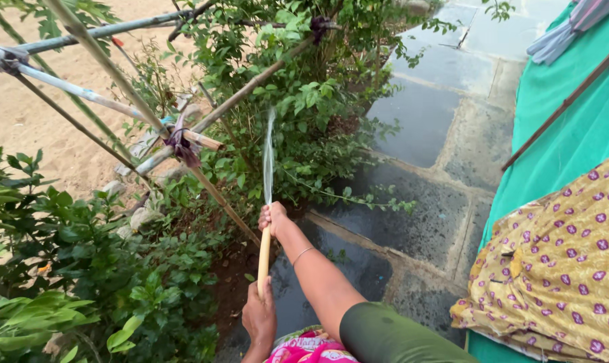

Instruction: The person waters plants using a hose, moving the stream across different parts of the greenery and the soil.

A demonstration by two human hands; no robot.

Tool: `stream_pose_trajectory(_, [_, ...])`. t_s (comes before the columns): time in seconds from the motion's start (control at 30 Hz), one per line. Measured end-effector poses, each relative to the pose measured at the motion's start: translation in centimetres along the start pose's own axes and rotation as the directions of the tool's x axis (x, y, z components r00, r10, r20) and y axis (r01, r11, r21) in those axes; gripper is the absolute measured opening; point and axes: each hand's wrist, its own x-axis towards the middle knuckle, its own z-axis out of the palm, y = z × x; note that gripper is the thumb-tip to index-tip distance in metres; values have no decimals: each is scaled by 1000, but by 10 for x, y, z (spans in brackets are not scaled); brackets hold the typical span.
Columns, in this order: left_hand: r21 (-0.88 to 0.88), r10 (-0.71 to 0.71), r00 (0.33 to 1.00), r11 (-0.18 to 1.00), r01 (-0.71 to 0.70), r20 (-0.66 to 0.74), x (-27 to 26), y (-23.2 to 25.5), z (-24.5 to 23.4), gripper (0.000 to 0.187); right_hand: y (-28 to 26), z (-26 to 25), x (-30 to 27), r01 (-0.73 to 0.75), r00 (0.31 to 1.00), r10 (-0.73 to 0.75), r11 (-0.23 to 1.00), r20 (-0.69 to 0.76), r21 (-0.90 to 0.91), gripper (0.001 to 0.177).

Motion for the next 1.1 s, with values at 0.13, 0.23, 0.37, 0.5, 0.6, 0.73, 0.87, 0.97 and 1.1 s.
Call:
stream_pose_trajectory(0.13, [-3,19,1000,1000,-19,-15,-3,3,-5,51,2,-2,4,-23,1000,23,1000,6,-6,31])
stream_pose_trajectory(0.23, [1,14,1000,1000,-14,-24,-4,4,-6,51,3,0,7,-34,999,34,999,12,-2,32])
stream_pose_trajectory(0.37, [0,-7,1000,1000,7,-18,-6,7,-9,51,6,0,8,-22,1000,22,1000,-2,-4,33])
stream_pose_trajectory(0.5, [5,6,1000,1000,-6,-29,-6,7,-10,52,8,1,8,-29,1000,29,1000,-2,1,33])
stream_pose_trajectory(0.6, [10,-6,1000,1000,6,-21,-7,5,-8,52,9,1,7,-37,999,37,999,-9,5,32])
stream_pose_trajectory(0.73, [11,-4,1000,1000,4,-21,-6,3,-6,51,8,0,6,-23,1000,23,1000,-15,-10,32])
stream_pose_trajectory(0.87, [-4,-11,1000,1000,11,-22,-3,2,-2,51,4,-1,7,-34,999,34,999,8,-15,32])
stream_pose_trajectory(0.97, [1,-5,1000,1000,5,-24,-1,-6,5,50,2,2,6,-35,999,35,999,0,-31,31])
stream_pose_trajectory(1.1, [13,-21,999,1000,22,-26,7,-15,17,49,1,6,-3,-30,998,32,999,47,-41,31])
